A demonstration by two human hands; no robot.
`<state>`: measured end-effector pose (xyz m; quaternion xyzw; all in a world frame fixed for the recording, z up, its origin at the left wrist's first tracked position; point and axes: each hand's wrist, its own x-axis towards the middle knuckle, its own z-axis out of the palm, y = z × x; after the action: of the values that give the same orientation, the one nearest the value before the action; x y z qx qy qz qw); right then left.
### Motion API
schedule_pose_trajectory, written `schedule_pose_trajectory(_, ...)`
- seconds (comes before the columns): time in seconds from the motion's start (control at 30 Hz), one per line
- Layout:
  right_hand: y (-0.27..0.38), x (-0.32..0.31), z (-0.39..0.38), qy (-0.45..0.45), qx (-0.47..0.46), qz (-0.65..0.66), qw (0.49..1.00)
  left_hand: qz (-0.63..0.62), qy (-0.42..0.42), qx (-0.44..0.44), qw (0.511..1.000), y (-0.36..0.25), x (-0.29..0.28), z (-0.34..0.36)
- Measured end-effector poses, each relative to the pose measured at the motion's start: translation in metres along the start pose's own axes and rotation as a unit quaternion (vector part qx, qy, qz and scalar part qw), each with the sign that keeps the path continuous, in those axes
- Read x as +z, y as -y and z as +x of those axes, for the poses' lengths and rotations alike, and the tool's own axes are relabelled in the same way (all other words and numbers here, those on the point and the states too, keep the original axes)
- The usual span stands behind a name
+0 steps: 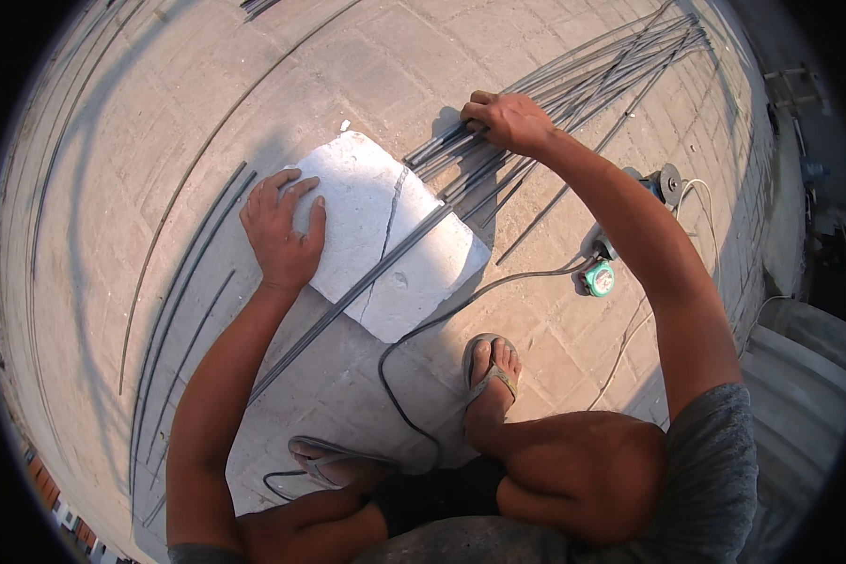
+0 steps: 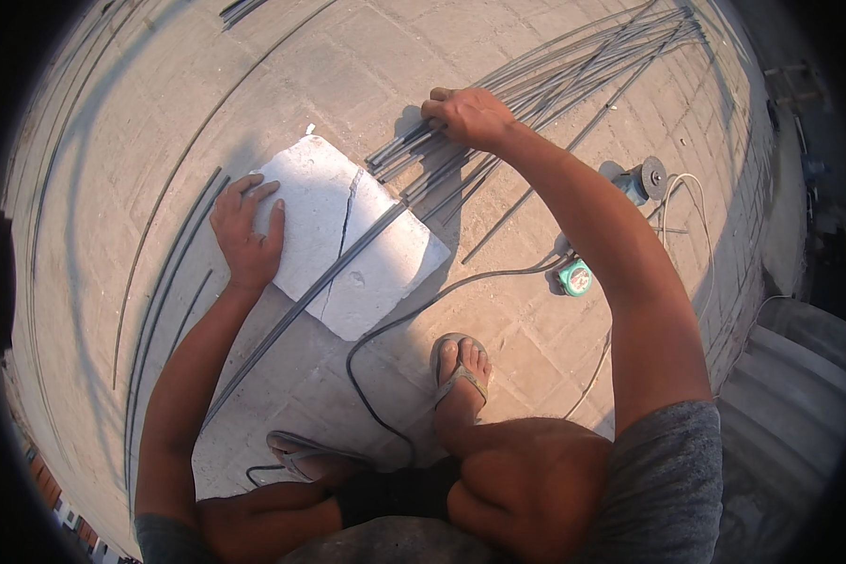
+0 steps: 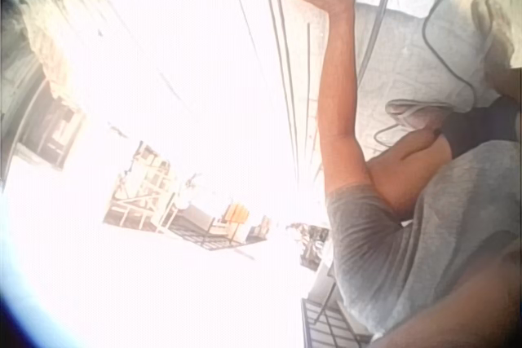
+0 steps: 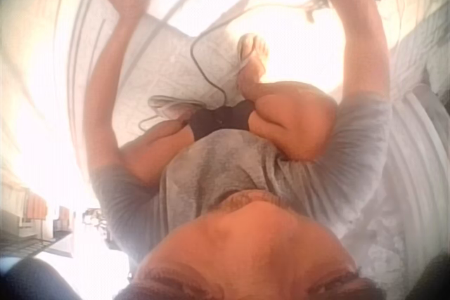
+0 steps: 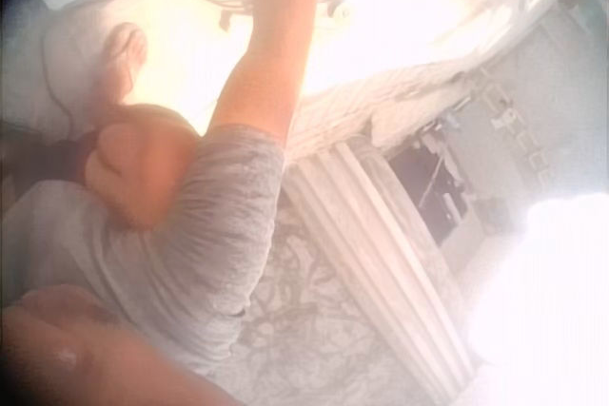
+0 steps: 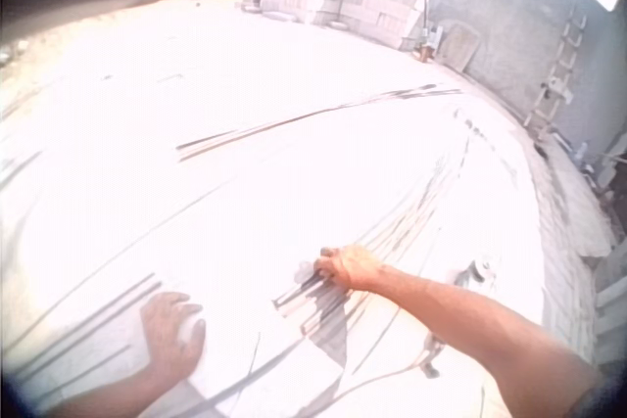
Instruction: The person sits on a concrete rooftop and uses an angle grinder to cut long metal rods. They position each rod on a white foam block, cut it, and then move the cut pieces aside.
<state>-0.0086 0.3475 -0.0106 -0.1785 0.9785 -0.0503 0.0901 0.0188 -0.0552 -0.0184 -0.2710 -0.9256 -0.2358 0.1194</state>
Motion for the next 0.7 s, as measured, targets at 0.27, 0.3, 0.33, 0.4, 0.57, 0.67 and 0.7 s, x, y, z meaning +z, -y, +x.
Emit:
schedule_pose_trajectory(0.27,0.003,0.001,0.002,-0.034,0.042,0.033,0.998,0.005,-0.002,-0.002,1.000,-0.001,0.001,0.000)
schedule_pose_trajectory(0.3,0.004,0.001,0.004,-0.040,0.049,0.040,0.997,0.006,-0.001,-0.003,1.000,0.000,0.001,-0.001)
schedule_pose_trajectory(0.33,0.006,0.001,0.006,-0.046,0.055,0.048,0.996,0.009,-0.003,-0.001,1.000,0.001,0.001,-0.001)
schedule_pose_trajectory(0.4,0.006,0.000,0.013,-0.063,0.077,0.047,0.994,0.014,-0.007,0.003,1.000,0.002,0.002,-0.001)
schedule_pose_trajectory(0.57,-0.007,0.006,0.038,-0.064,0.062,0.030,0.996,-0.002,-0.009,0.001,1.000,-0.003,0.001,0.002)
schedule_pose_trajectory(0.67,-0.007,0.006,0.033,-0.081,0.034,0.023,0.996,-0.010,-0.008,-0.001,1.000,-0.001,-0.001,0.002)
schedule_pose_trajectory(0.7,-0.006,0.005,0.029,-0.049,0.040,0.031,0.997,-0.016,-0.007,-0.001,1.000,-0.001,-0.001,0.000)
